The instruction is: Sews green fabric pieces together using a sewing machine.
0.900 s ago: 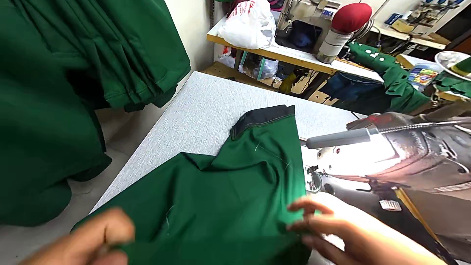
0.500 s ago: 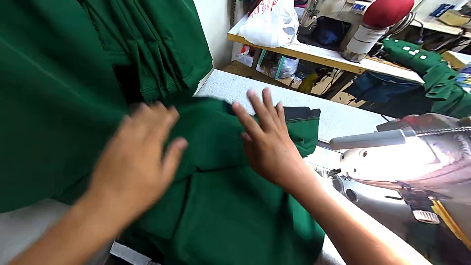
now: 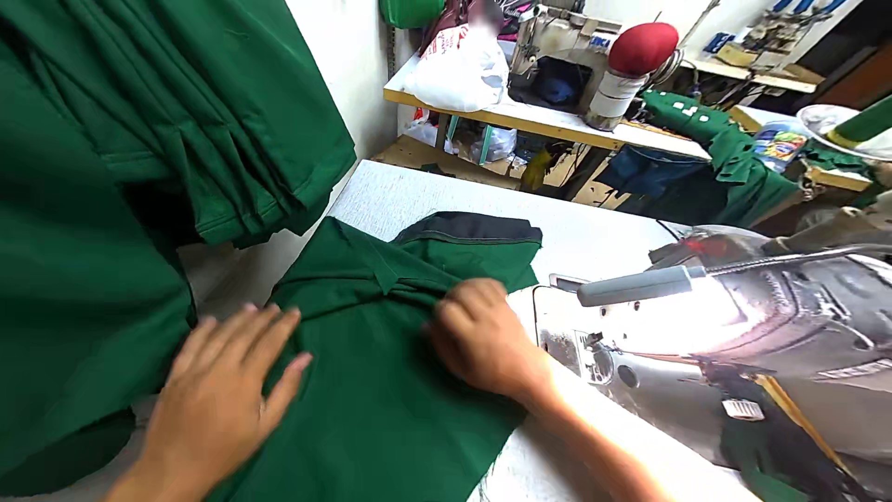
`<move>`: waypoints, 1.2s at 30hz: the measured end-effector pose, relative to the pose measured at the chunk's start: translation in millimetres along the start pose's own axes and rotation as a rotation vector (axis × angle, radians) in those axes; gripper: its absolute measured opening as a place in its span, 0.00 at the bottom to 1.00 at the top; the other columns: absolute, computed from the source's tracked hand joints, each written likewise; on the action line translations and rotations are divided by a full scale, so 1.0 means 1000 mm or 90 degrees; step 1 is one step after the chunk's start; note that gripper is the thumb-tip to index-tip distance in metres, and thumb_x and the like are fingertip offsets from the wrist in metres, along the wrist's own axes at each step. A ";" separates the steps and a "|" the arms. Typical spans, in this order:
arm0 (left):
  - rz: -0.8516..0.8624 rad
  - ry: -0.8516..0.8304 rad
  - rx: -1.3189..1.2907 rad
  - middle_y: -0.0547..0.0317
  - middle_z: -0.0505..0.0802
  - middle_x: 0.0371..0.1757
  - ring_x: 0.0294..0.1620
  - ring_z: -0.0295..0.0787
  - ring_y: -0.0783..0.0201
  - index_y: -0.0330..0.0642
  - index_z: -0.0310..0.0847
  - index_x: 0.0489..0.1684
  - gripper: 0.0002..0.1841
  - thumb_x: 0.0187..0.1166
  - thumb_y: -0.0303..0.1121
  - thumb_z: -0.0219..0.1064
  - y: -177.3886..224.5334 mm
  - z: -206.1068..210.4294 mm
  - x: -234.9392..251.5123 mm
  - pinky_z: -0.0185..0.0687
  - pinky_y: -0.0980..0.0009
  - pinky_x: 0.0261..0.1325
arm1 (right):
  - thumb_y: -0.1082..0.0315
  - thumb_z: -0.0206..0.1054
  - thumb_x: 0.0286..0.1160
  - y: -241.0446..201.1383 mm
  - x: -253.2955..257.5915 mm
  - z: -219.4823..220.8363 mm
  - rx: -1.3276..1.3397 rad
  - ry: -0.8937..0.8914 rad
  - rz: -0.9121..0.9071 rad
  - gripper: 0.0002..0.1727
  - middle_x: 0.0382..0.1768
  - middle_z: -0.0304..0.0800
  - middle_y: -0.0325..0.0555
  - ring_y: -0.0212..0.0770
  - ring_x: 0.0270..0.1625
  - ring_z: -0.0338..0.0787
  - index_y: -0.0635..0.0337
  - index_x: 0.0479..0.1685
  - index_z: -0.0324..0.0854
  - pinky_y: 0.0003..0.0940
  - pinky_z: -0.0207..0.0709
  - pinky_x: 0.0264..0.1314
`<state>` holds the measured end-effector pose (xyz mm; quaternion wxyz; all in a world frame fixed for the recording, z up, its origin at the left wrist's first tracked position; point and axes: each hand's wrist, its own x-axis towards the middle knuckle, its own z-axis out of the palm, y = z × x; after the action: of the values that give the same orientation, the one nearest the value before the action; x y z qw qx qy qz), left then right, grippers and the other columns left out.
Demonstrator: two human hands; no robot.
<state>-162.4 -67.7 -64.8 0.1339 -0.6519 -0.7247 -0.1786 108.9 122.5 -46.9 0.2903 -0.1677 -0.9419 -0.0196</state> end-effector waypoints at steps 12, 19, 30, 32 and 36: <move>-0.022 -0.242 -0.191 0.28 0.81 0.75 0.76 0.74 0.25 0.40 0.81 0.74 0.32 0.82 0.57 0.62 0.017 -0.043 0.009 0.61 0.25 0.74 | 0.35 0.52 0.84 -0.084 -0.057 -0.055 0.072 -0.372 0.131 0.38 0.84 0.72 0.58 0.68 0.84 0.72 0.47 0.87 0.70 0.71 0.69 0.74; 0.054 -0.328 -0.133 0.29 0.56 0.92 0.91 0.42 0.20 0.48 0.63 0.90 0.46 0.76 0.70 0.54 0.014 -0.014 0.017 0.31 0.12 0.76 | 0.39 0.56 0.84 -0.074 -0.033 -0.053 0.143 -0.232 0.070 0.31 0.85 0.73 0.47 0.55 0.90 0.64 0.44 0.79 0.77 0.65 0.61 0.86; 0.157 -0.344 -0.195 0.25 0.70 0.84 0.85 0.57 0.16 0.44 0.74 0.83 0.42 0.77 0.67 0.57 0.063 -0.030 0.040 0.47 0.21 0.79 | 0.35 0.56 0.82 -0.082 -0.158 -0.123 0.109 -0.363 0.307 0.33 0.89 0.64 0.54 0.68 0.90 0.60 0.24 0.88 0.66 0.78 0.54 0.82; 0.160 -0.395 -0.148 0.33 0.58 0.92 0.90 0.42 0.17 0.59 0.63 0.91 0.47 0.72 0.76 0.53 0.088 -0.008 0.050 0.32 0.11 0.74 | 0.37 0.57 0.81 -0.062 -0.183 -0.140 0.072 -0.358 0.340 0.33 0.89 0.64 0.54 0.68 0.91 0.60 0.25 0.87 0.67 0.81 0.55 0.80; 0.188 -0.216 -0.098 0.43 0.70 0.89 0.87 0.57 0.22 0.71 0.70 0.86 0.49 0.67 0.84 0.36 0.156 0.047 0.070 0.40 0.09 0.70 | 0.44 0.53 0.82 -0.010 -0.221 -0.168 -0.077 -0.355 0.316 0.31 0.86 0.71 0.51 0.64 0.85 0.72 0.30 0.86 0.69 0.78 0.68 0.71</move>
<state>-13.8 28.8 -63.8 -0.0150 -0.7799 -0.6177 -0.0998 367.3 23.2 -29.2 0.0085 -0.4066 -0.9126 0.0418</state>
